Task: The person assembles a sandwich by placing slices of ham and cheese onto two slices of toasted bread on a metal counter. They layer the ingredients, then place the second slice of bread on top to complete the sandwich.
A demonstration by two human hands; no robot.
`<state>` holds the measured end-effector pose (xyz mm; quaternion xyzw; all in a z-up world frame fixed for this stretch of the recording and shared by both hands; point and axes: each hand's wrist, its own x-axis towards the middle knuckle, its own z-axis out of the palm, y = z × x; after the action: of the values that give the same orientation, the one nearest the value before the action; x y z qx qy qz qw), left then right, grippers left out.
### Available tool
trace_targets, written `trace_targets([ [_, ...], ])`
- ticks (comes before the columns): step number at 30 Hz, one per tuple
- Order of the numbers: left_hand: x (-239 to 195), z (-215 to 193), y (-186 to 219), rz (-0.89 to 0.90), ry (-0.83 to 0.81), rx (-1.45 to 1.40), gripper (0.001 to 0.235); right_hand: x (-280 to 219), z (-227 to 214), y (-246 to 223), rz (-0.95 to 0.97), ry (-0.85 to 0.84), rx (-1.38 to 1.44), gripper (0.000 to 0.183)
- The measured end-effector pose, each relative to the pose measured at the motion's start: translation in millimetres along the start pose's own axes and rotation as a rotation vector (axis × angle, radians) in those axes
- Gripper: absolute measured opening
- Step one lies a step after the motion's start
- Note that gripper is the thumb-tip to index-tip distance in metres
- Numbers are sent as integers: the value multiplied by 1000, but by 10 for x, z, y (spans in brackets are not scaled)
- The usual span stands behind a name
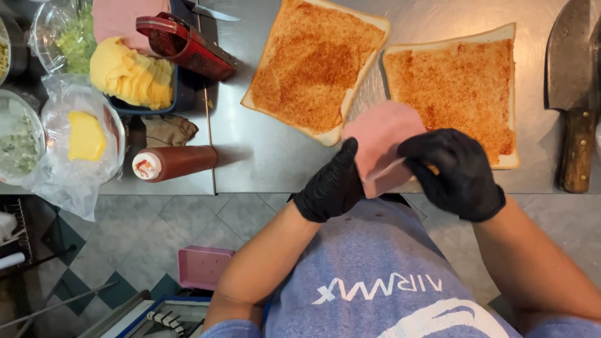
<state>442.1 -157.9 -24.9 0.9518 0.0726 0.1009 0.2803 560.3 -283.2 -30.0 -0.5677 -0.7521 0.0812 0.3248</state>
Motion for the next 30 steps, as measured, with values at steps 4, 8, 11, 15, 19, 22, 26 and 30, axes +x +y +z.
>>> trace_targets([
  [4, -668, 765, -113, -323, 879, -1680, 32, 150, -250, 251, 64, 67, 33, 14],
  [8, -1177, 445, -246, -529, 15, -1637, 63, 244, -624, 639, -233, 53, -345, 31],
  [11, -1566, 1559, -904, -279, 127, -1896, 74, 337, -882, 712, -219, -66, -560, 21],
  [15, -2064, 749, -795, -565, 197, -1595, 59, 188, -859, 889, -200, -262, -649, 29],
  [19, -2156, 1191, -1124, -459, 109, -733, 66, 83, -717, 960, -260, -382, -460, 33],
  [22, -2187, 1303, -1217, -460, 81, -298, 61, 22, -408, 1228, -268, -438, -329, 38],
  [26, -2278, 1154, -867, -609, 305, -920, 66, -100, 325, 2181, -393, -388, -163, 42],
  [30, -2352, 952, -510, -704, 542, -1537, 71, 125, 697, 2530, -94, -386, -168, 16],
])
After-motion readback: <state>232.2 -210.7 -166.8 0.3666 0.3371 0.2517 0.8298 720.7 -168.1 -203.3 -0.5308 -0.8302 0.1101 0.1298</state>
